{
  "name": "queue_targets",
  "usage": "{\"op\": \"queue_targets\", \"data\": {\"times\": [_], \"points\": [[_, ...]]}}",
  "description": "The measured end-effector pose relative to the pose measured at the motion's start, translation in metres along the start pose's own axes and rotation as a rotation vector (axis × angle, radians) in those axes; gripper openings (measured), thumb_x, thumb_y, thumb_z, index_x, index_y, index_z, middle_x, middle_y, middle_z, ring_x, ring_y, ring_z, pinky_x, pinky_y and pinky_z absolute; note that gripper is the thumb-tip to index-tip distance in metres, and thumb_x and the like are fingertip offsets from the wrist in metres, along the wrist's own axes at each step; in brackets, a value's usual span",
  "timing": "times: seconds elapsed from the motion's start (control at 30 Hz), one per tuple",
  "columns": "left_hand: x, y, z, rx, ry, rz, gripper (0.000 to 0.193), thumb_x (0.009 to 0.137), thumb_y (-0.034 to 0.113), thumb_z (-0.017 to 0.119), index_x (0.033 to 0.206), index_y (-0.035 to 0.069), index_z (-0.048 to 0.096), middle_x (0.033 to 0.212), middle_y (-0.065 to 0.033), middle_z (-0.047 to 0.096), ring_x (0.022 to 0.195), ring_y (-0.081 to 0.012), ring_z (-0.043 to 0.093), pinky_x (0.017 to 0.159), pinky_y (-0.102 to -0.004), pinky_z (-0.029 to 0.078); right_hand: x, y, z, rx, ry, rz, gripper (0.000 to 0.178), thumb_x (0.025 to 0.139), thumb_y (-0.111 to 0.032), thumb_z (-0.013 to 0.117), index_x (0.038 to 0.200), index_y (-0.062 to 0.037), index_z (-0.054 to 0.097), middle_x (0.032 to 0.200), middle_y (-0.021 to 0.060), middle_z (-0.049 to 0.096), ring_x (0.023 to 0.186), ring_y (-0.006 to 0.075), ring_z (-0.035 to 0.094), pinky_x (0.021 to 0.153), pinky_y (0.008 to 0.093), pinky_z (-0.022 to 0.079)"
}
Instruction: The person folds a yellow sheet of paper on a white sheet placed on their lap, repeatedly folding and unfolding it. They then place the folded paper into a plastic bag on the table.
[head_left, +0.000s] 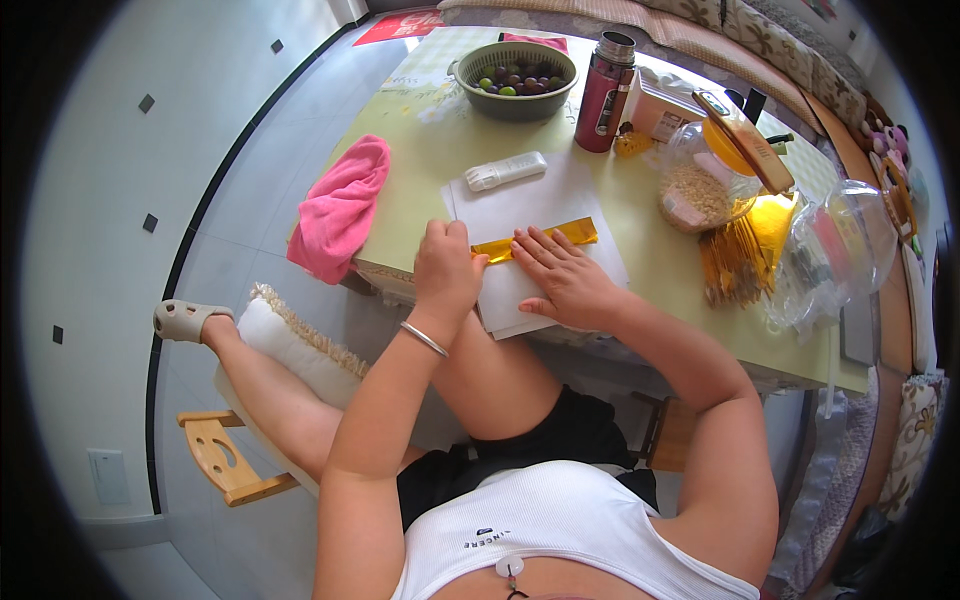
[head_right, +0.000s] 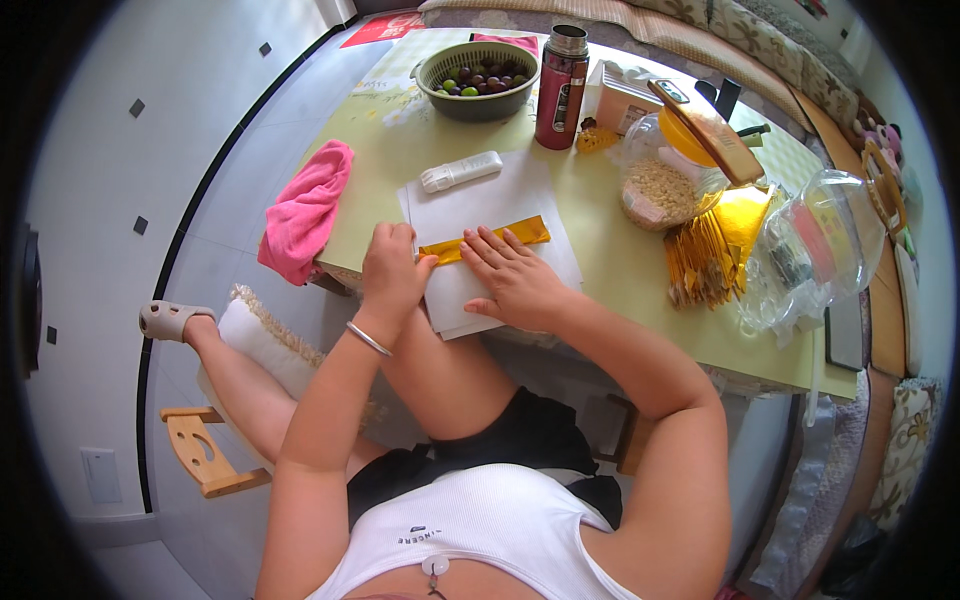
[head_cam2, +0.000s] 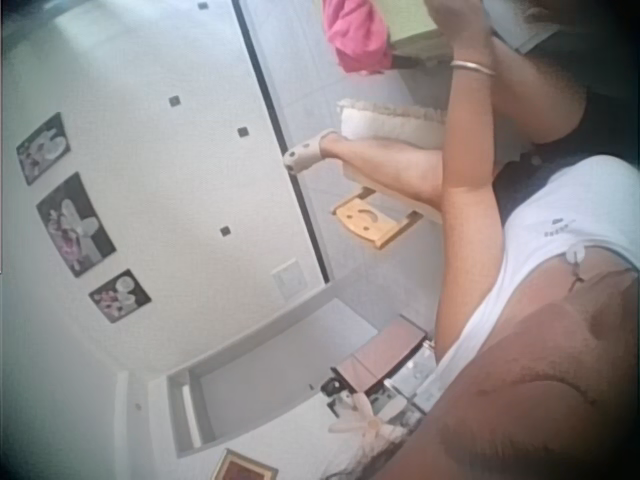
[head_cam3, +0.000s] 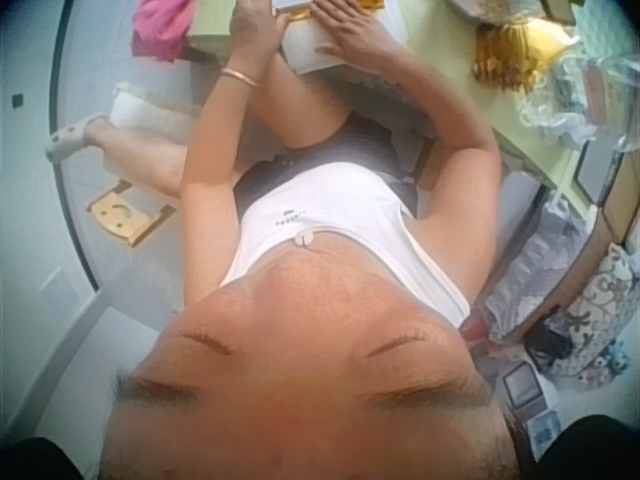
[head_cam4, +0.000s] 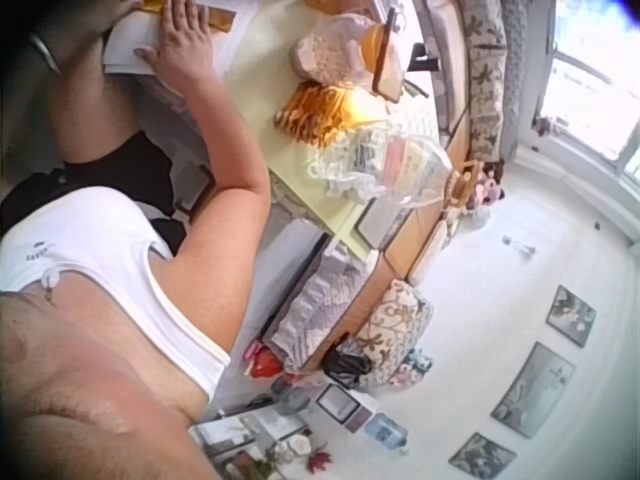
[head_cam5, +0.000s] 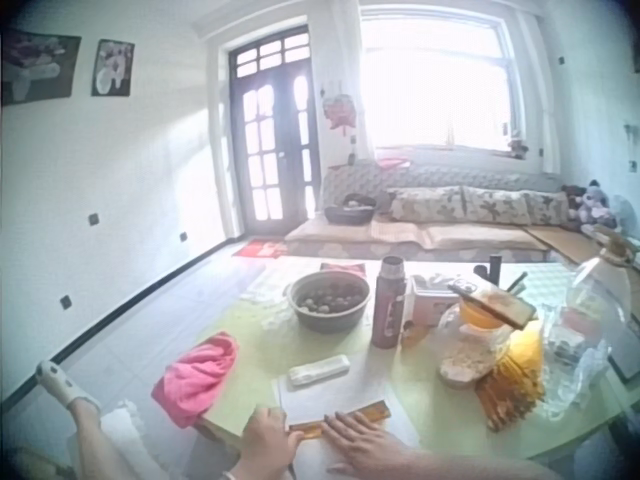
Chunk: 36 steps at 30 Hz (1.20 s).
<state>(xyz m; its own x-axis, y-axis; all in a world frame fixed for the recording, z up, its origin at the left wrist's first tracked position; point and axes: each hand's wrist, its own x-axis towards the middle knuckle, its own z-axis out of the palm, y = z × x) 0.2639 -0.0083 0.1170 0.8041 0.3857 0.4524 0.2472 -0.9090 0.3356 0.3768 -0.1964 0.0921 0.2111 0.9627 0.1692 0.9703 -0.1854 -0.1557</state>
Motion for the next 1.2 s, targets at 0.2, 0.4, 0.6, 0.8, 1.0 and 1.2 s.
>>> {"op": "queue_targets", "data": {"times": [0.2,0.4,0.6,0.8,1.0,1.2], "points": [[-0.023,0.007,0.024,0.074,-0.208,0.441,0.062,0.089,0.029,0.067,0.139,-0.005,0.051,0.15,-0.023,0.045,0.143,-0.0359,0.04,0.119,-0.0458,0.03,0.005,-0.001,0.002,0.012,-0.074,0.009,0.091,0.095,-0.063,0.049,0.155,0.0021,0.027,0.164,0.0181,0.023,0.154,0.0292,0.015,0.125,0.0447,0.011],[-0.041,-0.005,0.009,0.145,-0.397,0.256,0.087,0.095,0.055,0.054,0.154,-0.003,0.027,0.161,-0.0217,0.028,0.15,-0.0341,0.026,0.123,-0.0462,0.021,-0.016,0.016,-0.007,-0.041,-0.081,0.166,0.09,0.095,-0.06,0.051,0.154,0.0036,0.027,0.163,0.0194,0.023,0.154,0.0291,0.017,0.125,0.0414,0.013],[-0.048,-0.019,0.001,0.142,-0.307,0.251,0.079,0.093,0.053,0.058,0.147,-0.001,0.04,0.155,-0.0249,0.035,0.148,-0.0377,0.029,0.121,-0.052,0.022,-0.035,0.046,-0.019,-0.046,0.0,0.203,0.059,0.101,-0.036,0.05,0.146,-0.0002,0.044,0.156,0.0172,0.039,0.148,0.0302,0.031,0.123,0.0445,0.02],[-0.01,-0.002,-0.007,0.165,-0.172,0.289,0.045,0.077,0.038,0.075,0.099,-0.002,0.073,0.117,-0.0213,0.061,0.131,-0.0405,0.047,0.115,-0.0561,0.031,0.002,0.036,-0.034,-0.331,0.051,-0.019,0.029,0.086,-0.012,0.059,0.111,-0.0002,0.067,0.125,0.0157,0.063,0.126,0.0314,0.055,0.116,0.0527,0.032],[0.005,0.004,-0.001,0.178,-0.211,0.286,0.034,0.072,0.033,0.077,0.079,-0.001,0.074,0.104,-0.0182,0.063,0.126,-0.0373,0.051,0.112,-0.0575,0.035,0.015,0.032,-0.034,-0.461,-0.056,-0.018,0.015,0.081,-0.008,0.06,0.092,-0.0025,0.068,0.094,0.0124,0.067,0.096,0.0298,0.066,0.104,0.0509,0.046],[0.005,0.004,0.01,0.321,-0.186,0.389,0.02,0.074,0.022,0.072,0.079,0.002,0.075,0.1,-0.0146,0.066,0.121,-0.0331,0.055,0.11,-0.0567,0.038,0.011,0.042,-0.027,-0.275,0.027,0.044,0.015,0.081,-0.013,0.064,0.093,-0.0049,0.07,0.092,0.0119,0.069,0.09,0.0299,0.068,0.092,0.047,0.05]]}}
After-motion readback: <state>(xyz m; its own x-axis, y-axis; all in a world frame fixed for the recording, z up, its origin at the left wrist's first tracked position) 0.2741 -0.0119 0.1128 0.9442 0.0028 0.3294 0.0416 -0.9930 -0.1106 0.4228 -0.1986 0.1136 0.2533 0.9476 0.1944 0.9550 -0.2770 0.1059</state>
